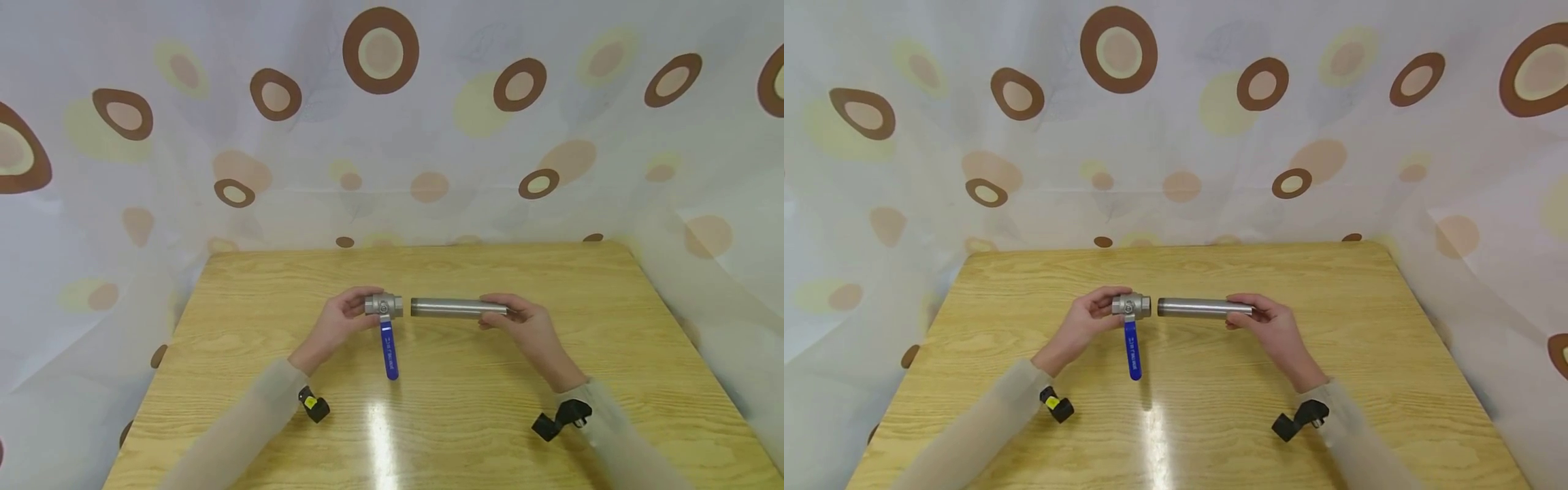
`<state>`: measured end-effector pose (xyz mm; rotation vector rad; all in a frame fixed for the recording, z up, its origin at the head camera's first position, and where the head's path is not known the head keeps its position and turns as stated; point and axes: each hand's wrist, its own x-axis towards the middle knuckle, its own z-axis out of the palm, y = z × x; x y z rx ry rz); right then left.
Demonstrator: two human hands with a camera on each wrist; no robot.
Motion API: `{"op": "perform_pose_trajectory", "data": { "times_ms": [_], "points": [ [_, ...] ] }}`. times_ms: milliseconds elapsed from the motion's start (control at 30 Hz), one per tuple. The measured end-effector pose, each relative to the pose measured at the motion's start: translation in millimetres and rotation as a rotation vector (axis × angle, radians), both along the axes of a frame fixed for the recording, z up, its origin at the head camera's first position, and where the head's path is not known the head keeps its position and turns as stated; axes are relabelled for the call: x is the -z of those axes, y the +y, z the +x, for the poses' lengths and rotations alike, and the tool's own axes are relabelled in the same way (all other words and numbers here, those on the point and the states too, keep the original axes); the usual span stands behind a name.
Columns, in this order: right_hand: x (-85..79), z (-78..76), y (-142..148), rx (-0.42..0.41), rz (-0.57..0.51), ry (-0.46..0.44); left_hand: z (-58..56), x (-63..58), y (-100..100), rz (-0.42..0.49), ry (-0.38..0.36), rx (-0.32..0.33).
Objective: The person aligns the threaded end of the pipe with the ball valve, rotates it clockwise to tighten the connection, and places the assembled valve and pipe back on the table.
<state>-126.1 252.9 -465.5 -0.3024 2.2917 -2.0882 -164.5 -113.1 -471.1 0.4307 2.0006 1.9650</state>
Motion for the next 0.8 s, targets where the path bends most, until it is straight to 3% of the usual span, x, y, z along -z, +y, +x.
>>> {"op": "perform_pose_trajectory", "data": {
  "times_ms": [533,800],
  "points": [
    [3.0,-1.0,-11,-0.029,-0.046,0.001,1.8,-3.9,3,0.000,-0.010,0.015],
    [4.4,-4.6,-11,-0.049,-0.015,-0.024,0.3,-1.4,2,0.004,-0.014,0.020]
  ]
}}
